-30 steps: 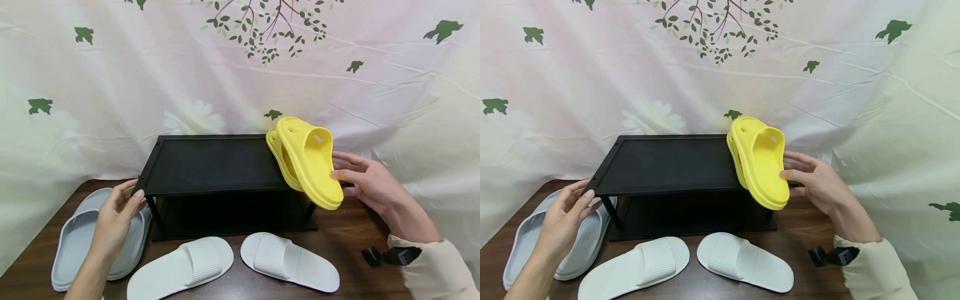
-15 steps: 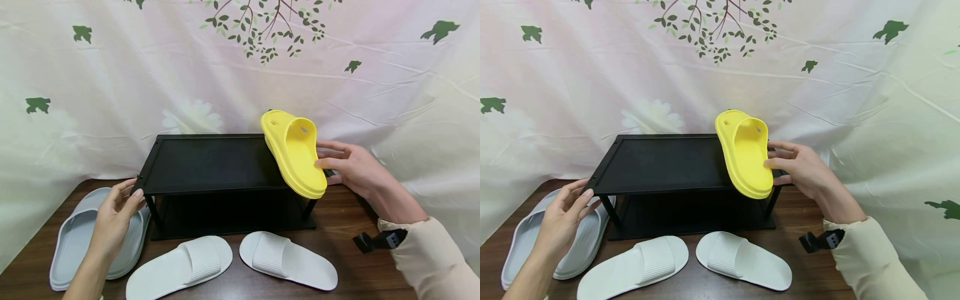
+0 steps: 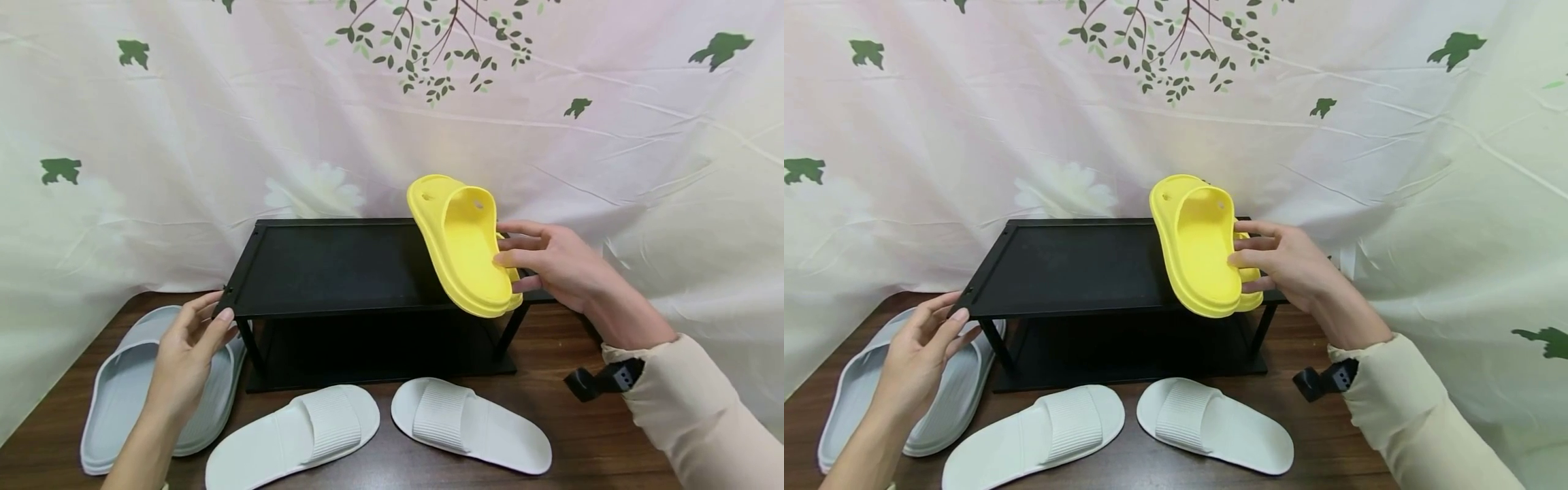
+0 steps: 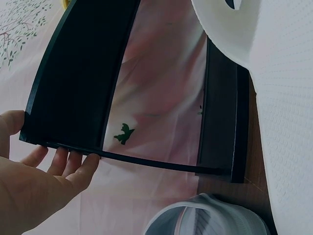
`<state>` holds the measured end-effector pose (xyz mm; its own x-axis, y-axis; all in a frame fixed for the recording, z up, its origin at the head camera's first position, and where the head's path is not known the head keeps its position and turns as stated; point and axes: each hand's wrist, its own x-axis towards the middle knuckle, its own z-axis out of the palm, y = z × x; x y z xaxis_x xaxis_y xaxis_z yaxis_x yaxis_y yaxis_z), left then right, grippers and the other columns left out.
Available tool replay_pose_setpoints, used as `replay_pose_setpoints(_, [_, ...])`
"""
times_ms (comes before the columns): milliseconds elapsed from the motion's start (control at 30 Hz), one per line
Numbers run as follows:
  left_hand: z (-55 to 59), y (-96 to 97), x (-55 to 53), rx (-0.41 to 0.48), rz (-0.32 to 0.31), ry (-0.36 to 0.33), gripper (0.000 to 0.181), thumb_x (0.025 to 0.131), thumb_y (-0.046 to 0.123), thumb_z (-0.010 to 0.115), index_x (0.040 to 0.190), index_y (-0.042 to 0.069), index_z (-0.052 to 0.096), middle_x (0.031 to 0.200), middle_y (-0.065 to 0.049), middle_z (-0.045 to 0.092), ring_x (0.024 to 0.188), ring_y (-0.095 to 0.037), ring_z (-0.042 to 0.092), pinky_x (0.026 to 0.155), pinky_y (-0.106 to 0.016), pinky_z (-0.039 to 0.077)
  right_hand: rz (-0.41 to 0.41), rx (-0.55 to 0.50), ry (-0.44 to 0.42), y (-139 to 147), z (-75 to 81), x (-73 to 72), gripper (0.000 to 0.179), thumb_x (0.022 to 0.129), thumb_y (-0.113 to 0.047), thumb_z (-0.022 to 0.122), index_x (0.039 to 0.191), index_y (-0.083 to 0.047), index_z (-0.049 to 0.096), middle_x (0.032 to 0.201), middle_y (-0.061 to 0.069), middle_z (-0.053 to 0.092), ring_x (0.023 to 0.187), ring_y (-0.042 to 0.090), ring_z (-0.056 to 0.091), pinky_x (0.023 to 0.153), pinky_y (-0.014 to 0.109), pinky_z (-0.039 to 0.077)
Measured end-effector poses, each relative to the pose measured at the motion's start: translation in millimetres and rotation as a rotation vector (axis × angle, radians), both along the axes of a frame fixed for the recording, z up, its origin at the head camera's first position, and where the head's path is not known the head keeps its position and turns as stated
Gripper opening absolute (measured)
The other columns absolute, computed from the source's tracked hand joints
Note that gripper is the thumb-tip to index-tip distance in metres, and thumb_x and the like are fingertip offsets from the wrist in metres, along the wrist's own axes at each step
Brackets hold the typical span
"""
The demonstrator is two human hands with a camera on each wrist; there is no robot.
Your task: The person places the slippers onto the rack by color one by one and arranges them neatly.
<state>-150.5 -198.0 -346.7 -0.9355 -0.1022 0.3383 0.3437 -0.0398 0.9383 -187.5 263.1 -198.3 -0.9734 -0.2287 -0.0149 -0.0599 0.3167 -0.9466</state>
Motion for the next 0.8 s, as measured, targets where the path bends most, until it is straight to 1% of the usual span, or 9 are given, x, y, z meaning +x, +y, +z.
replay_pose_setpoints(133, [-0.1, 0.1, 0.1, 0.001, 0.002, -0.005, 0.044, 0.104, 0.014, 0.061, 0.144, 0.004, 0.048, 0.133, -0.006, 0.050, 0.112, -0.012, 0.057, 0.091, -0.017, 0.054, 0.005, 0.026, -0.019, -7, 2.1, -1.8, 0.070, 0.098, -0.008, 0.067, 0.157, -0.001, 0.030, 0.147, 0.027, 0.043, 0.096, 0.015, 0.070, 0.079, 0.037, 0.063])
replay_pose_setpoints(333, [-0.4, -0.3, 0.1, -0.005, 0.001, -0.005, 0.044, 0.104, 0.014, 0.060, 0.145, 0.004, 0.047, 0.134, -0.007, 0.049, 0.113, -0.013, 0.057, 0.091, -0.016, 0.054, 0.016, 0.087, -0.046, -22, 5.9, -7.9, 0.072, 0.096, -0.009, 0.070, 0.157, -0.002, 0.032, 0.143, 0.025, 0.050, 0.098, 0.019, 0.070, 0.080, 0.040, 0.063])
replay_pose_setpoints(533, [-1.1, -0.5, 0.4, -0.008, 0.007, -0.005, 0.043, 0.104, 0.014, 0.060, 0.144, 0.004, 0.048, 0.133, -0.008, 0.049, 0.112, -0.012, 0.057, 0.091, -0.016, 0.054, 0.028, 0.093, -0.067, -31, 8.1, -17.3, 0.068, 0.096, -0.009, 0.069, 0.155, -0.002, 0.035, 0.141, 0.023, 0.053, 0.097, 0.020, 0.071, 0.081, 0.040, 0.062])
replay_pose_setpoints(800, [-0.1, -0.1, -0.6, -0.004, 0.002, 0.000, 0.043, 0.104, 0.013, 0.060, 0.144, 0.004, 0.048, 0.133, -0.007, 0.049, 0.112, -0.013, 0.057, 0.091, -0.016, 0.054, 0.016, 0.091, -0.104, -39, 4.4, -29.4, 0.067, 0.098, -0.005, 0.065, 0.156, -0.001, 0.033, 0.145, 0.024, 0.048, 0.096, 0.019, 0.071, 0.082, 0.040, 0.062])
